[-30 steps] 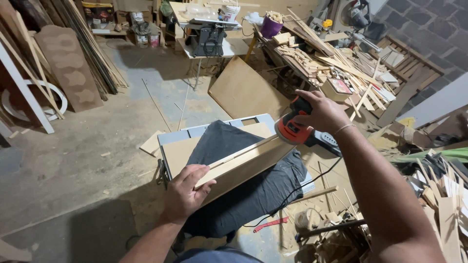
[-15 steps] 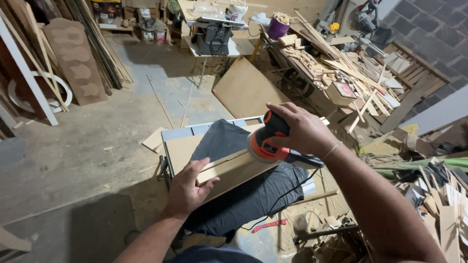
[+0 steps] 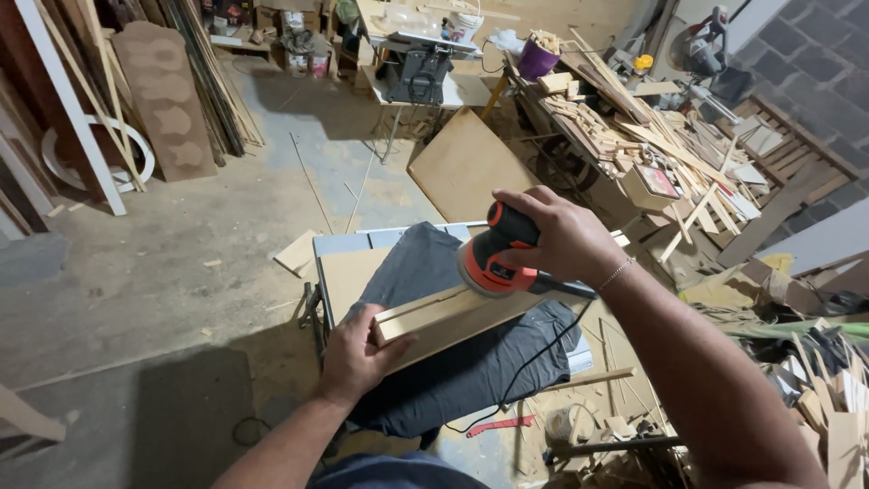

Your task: Sanding the edges and surface of a wooden frame using an orbital sander.

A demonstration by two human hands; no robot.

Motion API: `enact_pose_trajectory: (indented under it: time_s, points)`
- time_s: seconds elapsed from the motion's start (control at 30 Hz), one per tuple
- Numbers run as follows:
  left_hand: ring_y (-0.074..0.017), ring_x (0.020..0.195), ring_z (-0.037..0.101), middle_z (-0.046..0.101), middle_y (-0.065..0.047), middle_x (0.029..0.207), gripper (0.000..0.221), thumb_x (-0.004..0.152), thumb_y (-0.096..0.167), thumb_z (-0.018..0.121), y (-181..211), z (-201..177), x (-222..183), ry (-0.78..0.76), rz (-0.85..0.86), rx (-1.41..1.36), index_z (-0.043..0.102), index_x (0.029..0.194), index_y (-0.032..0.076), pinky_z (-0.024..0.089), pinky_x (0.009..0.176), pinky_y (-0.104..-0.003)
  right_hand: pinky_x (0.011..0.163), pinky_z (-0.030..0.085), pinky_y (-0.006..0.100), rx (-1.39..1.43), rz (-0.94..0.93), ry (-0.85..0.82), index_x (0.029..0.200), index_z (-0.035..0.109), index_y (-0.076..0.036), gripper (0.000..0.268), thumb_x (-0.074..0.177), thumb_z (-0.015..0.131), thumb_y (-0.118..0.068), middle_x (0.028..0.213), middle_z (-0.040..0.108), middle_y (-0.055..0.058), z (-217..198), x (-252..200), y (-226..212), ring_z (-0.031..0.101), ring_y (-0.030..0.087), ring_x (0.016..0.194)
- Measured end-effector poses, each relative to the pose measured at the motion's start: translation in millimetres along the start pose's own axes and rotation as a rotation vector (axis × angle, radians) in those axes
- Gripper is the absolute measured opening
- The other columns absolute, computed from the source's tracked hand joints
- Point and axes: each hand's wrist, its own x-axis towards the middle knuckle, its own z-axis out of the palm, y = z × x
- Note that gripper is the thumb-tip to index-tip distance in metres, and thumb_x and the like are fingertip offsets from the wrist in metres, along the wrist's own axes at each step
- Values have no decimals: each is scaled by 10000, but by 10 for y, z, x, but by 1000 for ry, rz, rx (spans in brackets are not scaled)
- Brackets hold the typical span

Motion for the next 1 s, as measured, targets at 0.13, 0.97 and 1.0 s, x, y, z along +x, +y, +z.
enact_pose_trajectory:
  time_s: [0.13,0.97,1.0]
  points:
    - [-332,722,761,704,-82,634,617,606,710,895,153,-54,10,-61,-102,19,674,826,177,589,637,-445,810,589,529,1,-37,4,1496,488,-338,919,670,869,-469,1227,616,25,1,83,-62,687,395,1013]
    - [-444,770,745,733,-196,768,430,721,361,938,174,-125,33,-121,-8,-136,730,1021,133,591,546,-499,775,585,513,85,-257,67,1453,543,-340,866,665,882,-463,1201,635,-5,57,265,-145,685,375,988]
    - [-442,763,745,734,-193,762,430,722,366,937,178,-128,32,-120,-2,-147,732,1021,134,587,533,-499,774,586,511,87,-266,66,1451,544,-344,866,662,882,-461,1199,637,-8,63,274,-140,686,373,988]
